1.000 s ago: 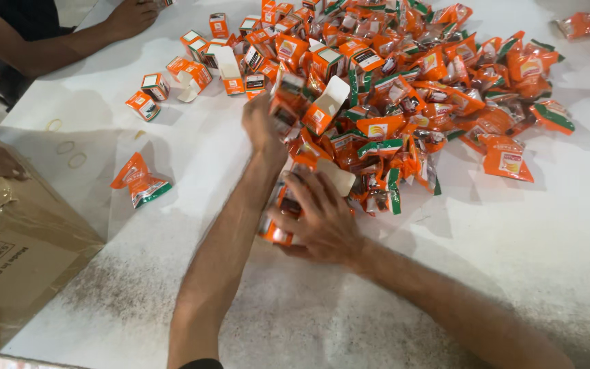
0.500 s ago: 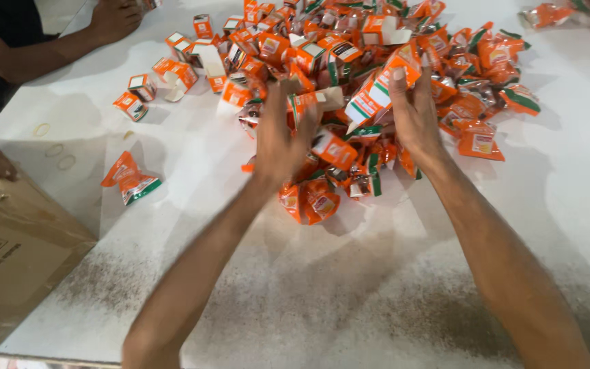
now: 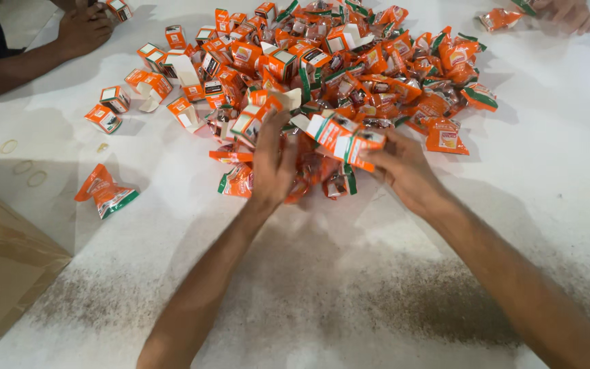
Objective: The person picks up small orange packets from a pile on the table and places them into small open paper boxes, folding the box flaps closed, then sets the packed box aside and repeats with more packets and boxes.
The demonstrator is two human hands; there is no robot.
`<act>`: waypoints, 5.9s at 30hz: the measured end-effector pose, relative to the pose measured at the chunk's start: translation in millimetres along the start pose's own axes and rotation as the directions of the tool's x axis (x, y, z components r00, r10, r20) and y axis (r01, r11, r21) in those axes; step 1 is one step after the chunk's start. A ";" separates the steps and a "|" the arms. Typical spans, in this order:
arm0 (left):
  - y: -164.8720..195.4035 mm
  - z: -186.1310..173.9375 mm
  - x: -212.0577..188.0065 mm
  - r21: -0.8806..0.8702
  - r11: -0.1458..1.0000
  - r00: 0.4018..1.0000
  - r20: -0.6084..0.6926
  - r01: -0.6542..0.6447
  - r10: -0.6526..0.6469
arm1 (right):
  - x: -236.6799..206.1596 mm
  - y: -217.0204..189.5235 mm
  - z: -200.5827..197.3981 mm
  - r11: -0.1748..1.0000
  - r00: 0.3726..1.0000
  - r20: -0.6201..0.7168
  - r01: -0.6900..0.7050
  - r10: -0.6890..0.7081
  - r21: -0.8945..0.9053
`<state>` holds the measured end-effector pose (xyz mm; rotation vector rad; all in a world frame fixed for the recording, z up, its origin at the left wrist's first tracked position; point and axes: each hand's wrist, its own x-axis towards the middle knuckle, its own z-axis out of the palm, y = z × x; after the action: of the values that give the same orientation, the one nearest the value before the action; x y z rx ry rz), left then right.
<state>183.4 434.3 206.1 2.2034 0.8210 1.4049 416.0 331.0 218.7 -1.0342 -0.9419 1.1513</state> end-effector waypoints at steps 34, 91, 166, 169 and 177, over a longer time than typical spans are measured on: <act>24.1 -12.3 -41.2 -0.019 0.997 0.994 0.082 -0.077 0.078 | -125.8 51.3 21.0 0.552 0.916 0.399 0.357 -0.048 -0.753; 71.9 -8.5 -127.9 -0.310 0.943 0.940 0.341 0.122 -0.010 | -137.0 59.6 36.1 0.426 0.858 0.375 0.502 -0.350 -0.752; 94.6 -27.8 -105.6 0.071 0.916 0.861 0.378 -0.394 0.341 | -131.5 65.0 33.0 0.596 0.951 0.233 0.308 -0.202 -0.741; 97.4 -28.8 -107.5 0.114 0.929 0.877 0.389 -0.351 0.283 | -132.3 67.4 33.7 0.598 0.948 0.234 0.317 -0.215 -0.736; 94.0 -2.4 -97.6 0.289 0.918 0.892 0.433 -0.272 0.128 | -130.8 72.0 32.0 0.640 0.946 0.239 0.325 -0.220 -0.697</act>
<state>174.4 299.2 198.6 2.7918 0.7392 0.8685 345.9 213.8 150.4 -1.3885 -1.6893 0.5638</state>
